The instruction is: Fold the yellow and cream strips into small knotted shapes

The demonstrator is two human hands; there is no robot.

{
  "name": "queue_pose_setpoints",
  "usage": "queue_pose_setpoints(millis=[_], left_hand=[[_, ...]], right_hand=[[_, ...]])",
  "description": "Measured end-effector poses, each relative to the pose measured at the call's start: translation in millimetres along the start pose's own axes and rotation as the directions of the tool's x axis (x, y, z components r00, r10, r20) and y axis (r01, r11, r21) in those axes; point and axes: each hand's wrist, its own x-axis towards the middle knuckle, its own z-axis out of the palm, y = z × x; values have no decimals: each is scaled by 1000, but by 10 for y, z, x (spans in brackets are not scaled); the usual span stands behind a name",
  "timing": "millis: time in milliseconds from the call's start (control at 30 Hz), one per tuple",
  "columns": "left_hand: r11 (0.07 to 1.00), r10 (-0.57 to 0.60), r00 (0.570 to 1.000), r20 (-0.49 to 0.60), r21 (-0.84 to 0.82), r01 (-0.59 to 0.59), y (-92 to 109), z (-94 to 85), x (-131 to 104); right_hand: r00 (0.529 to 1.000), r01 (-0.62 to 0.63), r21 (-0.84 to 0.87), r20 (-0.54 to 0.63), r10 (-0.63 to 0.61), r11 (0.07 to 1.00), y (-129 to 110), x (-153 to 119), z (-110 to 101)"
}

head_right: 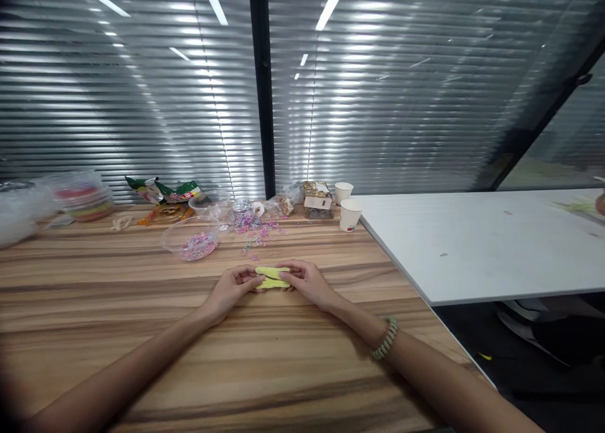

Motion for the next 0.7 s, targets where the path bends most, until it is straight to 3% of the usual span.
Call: queue_pose_setpoints(millis=[433,700], left_hand=[[986,-28,998,-55,-165,19,-31,-26,10],[991,-11,999,-46,-134,5,0,-11,2]], right_hand=[[999,-32,-69,-35,30,997,-16,0,-8],[1000,-6,-58,-16,5,998,-21,-4,-4]])
